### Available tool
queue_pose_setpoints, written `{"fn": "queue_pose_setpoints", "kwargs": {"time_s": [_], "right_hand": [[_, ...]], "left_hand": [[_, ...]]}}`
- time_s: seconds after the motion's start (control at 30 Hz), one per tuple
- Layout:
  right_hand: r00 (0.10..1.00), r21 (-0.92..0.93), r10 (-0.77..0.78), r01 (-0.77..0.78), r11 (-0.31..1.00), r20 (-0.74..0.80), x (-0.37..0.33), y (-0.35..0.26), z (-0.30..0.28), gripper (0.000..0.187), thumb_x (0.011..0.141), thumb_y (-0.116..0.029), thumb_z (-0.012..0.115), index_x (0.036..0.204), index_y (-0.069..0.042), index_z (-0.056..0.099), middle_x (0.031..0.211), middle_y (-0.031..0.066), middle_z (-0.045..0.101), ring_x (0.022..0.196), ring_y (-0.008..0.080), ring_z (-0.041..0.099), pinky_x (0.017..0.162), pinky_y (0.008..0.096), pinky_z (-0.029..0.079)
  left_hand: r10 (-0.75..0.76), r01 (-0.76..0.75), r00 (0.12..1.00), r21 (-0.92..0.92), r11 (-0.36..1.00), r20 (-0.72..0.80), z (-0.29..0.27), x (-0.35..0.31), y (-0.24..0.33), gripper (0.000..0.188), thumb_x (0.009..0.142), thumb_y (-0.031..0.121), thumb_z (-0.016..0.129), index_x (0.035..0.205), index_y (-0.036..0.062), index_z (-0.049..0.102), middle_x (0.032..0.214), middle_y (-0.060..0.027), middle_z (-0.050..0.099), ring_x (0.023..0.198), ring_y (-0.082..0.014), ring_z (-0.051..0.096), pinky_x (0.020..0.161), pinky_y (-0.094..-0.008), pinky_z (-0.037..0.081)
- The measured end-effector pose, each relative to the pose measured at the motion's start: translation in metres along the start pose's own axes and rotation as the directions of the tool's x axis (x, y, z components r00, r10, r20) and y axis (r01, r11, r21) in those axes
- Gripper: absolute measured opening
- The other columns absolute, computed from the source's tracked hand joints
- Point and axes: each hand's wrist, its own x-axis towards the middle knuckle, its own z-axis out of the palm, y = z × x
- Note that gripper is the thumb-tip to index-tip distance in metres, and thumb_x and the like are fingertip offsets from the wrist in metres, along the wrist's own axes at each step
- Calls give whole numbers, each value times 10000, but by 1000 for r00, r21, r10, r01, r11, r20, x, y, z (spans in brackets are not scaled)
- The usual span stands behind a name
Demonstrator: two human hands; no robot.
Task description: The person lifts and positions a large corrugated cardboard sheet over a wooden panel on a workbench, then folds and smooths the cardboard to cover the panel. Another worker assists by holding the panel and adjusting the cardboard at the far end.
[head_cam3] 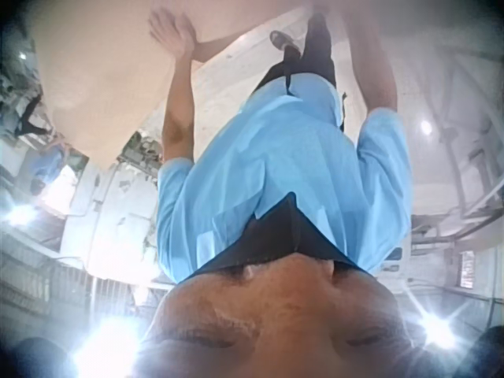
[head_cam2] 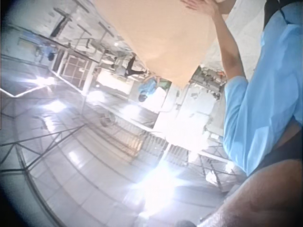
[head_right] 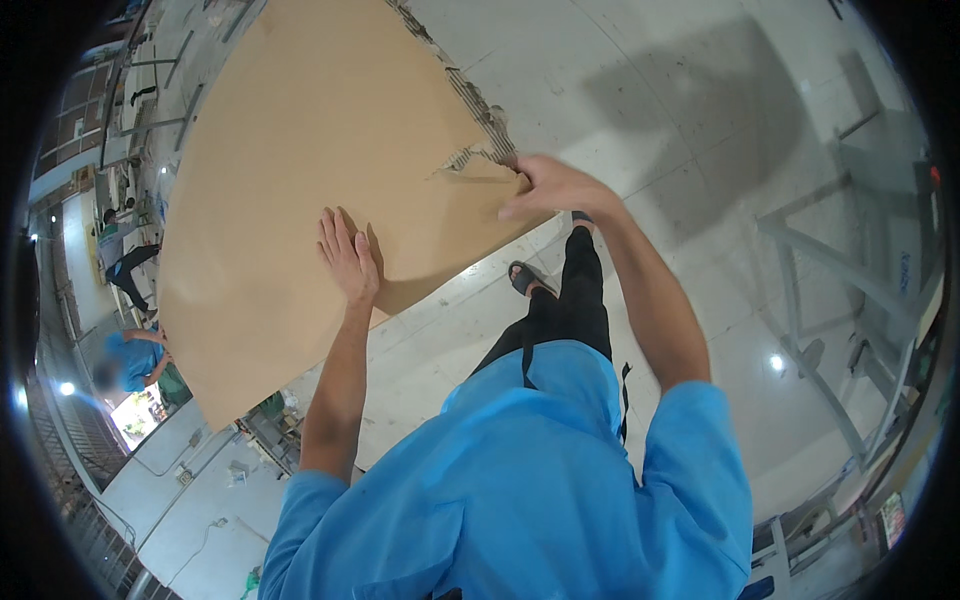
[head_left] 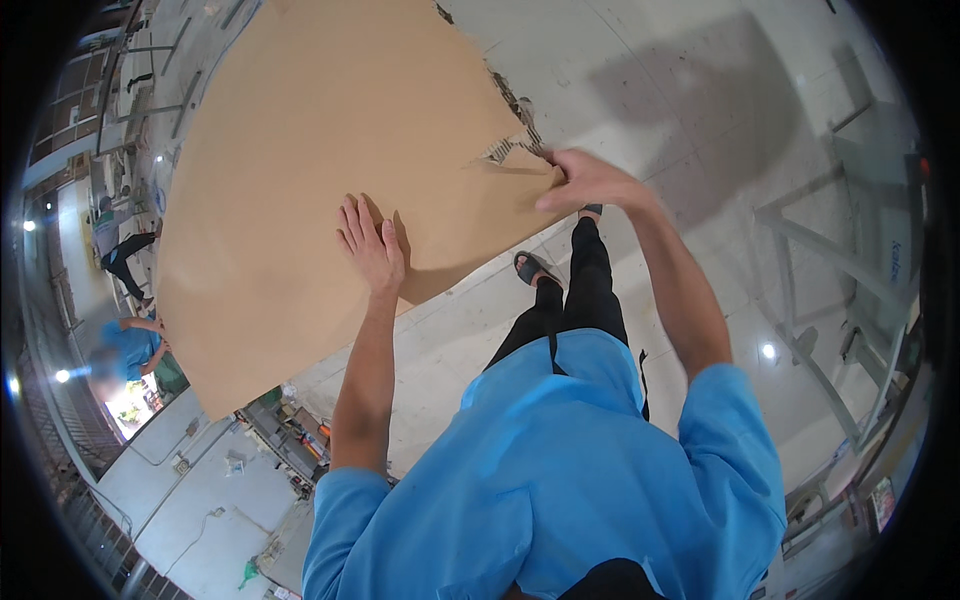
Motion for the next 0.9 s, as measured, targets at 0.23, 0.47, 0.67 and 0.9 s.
{"fn": "queue_pose_setpoints", "kwargs": {"time_s": [0.23, 0.47, 0.67, 0.9], "right_hand": [[993, -317, 52, -16, 948, 107, 11, 22, 14, 438, 750, -357, 812, 822, 54, 678, 640, 148, 619, 588, 245, 595, 595, 365, 479], [995, -465, -41, 78, 882, 88, 16, 19, 14, 544, 764, -392, 801, 610, 52, 528, 469, 105, 366, 446, 230, 349, 448, 372, 320], [995, -367, 17, 22, 930, 103, 8, 9, 14, 510, 798, -383, 783, 647, 50, 560, 480, 93, 376, 469, 191, 356, 459, 355, 330], [989, -315, 134, -106, 943, 68, 3, -17, 20, 431, 848, -311, 754, 671, 47, 590, 502, 71, 382, 498, 131, 380, 477, 354, 356]], "left_hand": [[280, -287, 899, -31, 958, 336, -25, -60, 42, 928, 843, 492, 645, 1483, -73, 281, 1579, -285, 196, 1490, -436, 97, 1169, -619, 41], [182, -189, 956, 9, 982, 231, 1, -81, 45, 865, 840, 337, 682, 1479, -83, 277, 1577, -267, 228, 1481, -441, 152, 1175, -612, 70], [272, -283, 958, 144, 948, 94, 17, -88, 51, 740, 837, 230, 676, 1446, -60, 371, 1567, -205, 307, 1476, -412, 201, 1168, -622, 121], [-25, 24, 998, 16, 1000, 57, 21, -82, 75, 614, 866, 190, 596, 1418, -38, 451, 1526, -193, 393, 1466, -340, 284, 1175, -610, 122]]}}
